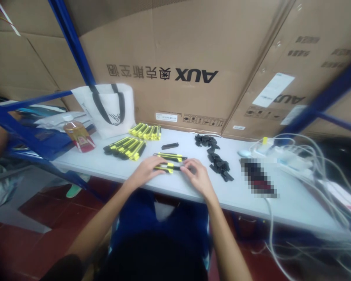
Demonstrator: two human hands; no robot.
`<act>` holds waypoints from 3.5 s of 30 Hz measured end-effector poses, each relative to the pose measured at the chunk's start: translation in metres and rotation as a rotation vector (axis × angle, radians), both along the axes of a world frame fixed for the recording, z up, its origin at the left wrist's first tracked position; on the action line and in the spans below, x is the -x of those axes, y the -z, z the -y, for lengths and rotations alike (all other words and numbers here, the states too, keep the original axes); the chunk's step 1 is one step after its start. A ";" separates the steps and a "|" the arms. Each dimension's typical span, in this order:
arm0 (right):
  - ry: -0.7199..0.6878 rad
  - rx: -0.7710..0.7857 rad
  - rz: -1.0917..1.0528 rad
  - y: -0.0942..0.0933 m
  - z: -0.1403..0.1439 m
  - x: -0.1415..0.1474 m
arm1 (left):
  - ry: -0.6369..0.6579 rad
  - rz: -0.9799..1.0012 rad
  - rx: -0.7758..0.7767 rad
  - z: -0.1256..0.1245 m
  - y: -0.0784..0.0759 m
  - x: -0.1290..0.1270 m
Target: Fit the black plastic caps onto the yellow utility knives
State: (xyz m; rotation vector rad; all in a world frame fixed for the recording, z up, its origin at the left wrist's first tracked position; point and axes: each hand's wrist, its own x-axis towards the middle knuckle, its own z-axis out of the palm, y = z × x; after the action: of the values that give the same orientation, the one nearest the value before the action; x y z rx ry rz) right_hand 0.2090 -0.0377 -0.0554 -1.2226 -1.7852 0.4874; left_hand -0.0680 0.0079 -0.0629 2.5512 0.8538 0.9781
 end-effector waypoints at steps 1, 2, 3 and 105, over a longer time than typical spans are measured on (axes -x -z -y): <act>-0.030 -0.003 0.030 0.001 0.000 0.001 | 0.025 -0.021 0.001 0.002 -0.001 -0.001; -0.058 -0.005 0.056 0.002 0.000 0.003 | 0.049 -0.037 0.004 0.003 -0.003 -0.002; -0.082 -0.006 0.081 0.003 0.000 0.005 | 0.067 -0.052 0.009 0.005 -0.004 -0.004; 0.255 -0.017 0.695 0.023 -0.008 -0.038 | -0.282 -0.226 0.031 -0.015 0.016 0.018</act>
State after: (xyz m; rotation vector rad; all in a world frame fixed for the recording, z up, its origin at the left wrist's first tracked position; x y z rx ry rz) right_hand 0.2467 -0.0297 -0.0784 -1.7135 -2.1350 -0.1282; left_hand -0.0860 0.0228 -0.0785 2.5960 1.3093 0.7484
